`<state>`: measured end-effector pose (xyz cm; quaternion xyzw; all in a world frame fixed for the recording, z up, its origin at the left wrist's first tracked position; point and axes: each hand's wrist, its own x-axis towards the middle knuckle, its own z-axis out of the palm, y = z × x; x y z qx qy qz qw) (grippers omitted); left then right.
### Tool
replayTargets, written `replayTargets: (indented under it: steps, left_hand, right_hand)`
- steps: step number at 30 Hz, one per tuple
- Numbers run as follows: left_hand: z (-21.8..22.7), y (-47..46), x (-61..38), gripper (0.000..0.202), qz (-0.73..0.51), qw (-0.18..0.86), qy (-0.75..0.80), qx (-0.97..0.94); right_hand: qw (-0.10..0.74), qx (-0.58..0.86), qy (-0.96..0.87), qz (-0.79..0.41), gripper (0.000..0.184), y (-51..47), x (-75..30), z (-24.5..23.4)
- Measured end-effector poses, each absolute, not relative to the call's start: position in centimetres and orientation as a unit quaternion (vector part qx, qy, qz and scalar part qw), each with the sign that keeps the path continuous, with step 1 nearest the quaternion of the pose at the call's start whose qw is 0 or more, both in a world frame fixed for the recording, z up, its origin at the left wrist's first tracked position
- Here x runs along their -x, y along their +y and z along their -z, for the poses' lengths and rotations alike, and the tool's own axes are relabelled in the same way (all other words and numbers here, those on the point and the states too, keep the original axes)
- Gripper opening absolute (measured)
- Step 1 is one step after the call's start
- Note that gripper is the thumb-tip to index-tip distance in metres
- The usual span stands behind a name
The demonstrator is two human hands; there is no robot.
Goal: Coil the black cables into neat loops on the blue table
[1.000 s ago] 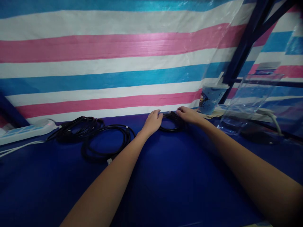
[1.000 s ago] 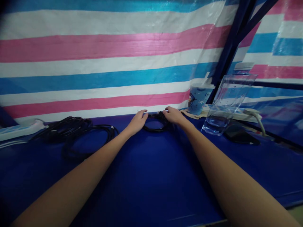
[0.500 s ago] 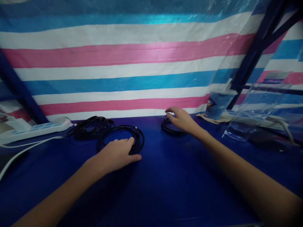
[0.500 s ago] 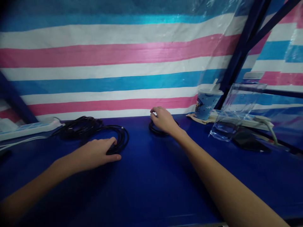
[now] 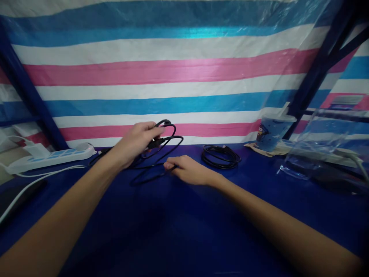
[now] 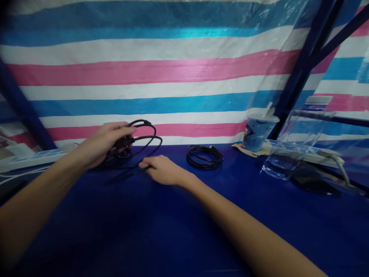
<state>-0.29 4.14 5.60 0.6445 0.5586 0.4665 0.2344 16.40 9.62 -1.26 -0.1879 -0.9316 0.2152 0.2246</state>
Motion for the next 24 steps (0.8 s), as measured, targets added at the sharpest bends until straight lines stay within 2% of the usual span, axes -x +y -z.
replayTargets:
  steps: [2,4,6,8,11,13,16,18,19,20,22,24]
  left_hand:
    - [-6.7,4.3,1.3,0.029,-0.481,0.189,0.561,-0.646]
    - [-7.0,4.2,2.3,0.029,-0.486,0.186,0.556,-0.648]
    - [-6.6,3.8,2.8,0.029,-0.482,0.222,0.548,-0.647]
    - [-5.7,3.0,2.4,0.032,-0.461,0.286,0.538,-0.645]
    - [-4.3,1.7,-0.4,0.042,-0.408,0.411,0.523,-0.625]
    - [-3.7,0.9,-2.9,0.049,-0.389,0.461,0.52,-0.604]
    - [-3.8,0.1,-5.9,0.057,-0.338,0.559,0.512,-0.558]
    - [-4.3,-0.1,-6.9,0.051,-0.304,0.587,0.519,-0.542]
    - [-4.7,-0.1,-7.0,0.042,-0.3,0.578,0.525,-0.548]
    - [-5.2,-0.1,-7.0,0.032,-0.309,0.558,0.528,-0.561]
    - [-6.4,-0.1,-6.5,0.019,-0.338,0.518,0.512,-0.596]
    - [-7.8,0.2,-5.5,0.016,-0.354,0.49,0.48,-0.636]
  right_hand:
    - [0.275,0.201,-0.908,-0.245,0.019,9.4,-17.0,0.9]
    - [0.347,0.211,-0.872,-0.274,0.016,9.3,-18.1,0.4]
    - [0.397,0.225,-0.838,-0.299,0.015,9.1,-19.2,-0.2]
    - [0.415,0.254,-0.815,-0.316,0.022,8.8,-19.8,-0.8]
    - [0.391,0.317,-0.824,-0.261,0.024,8.2,-19.7,-1.6]
    - [0.35,0.371,-0.848,-0.145,0.021,7.4,-19.4,-2.2]
    - [0.244,0.43,-0.866,0.076,0.009,5.7,-19.2,-3.0]
    - [0.183,0.445,-0.862,0.16,0.004,4.8,-19.5,-3.7]
    - [0.176,0.454,-0.855,0.176,0.009,4.5,-19.8,-4.0]
    - [0.196,0.463,-0.846,0.18,0.017,4.5,-20.1,-4.3]
    - [0.291,0.432,-0.839,0.158,0.035,5.1,-20.9,-4.8]
    - [0.378,0.329,-0.864,0.054,0.043,6.2,-21.6,-5.0]
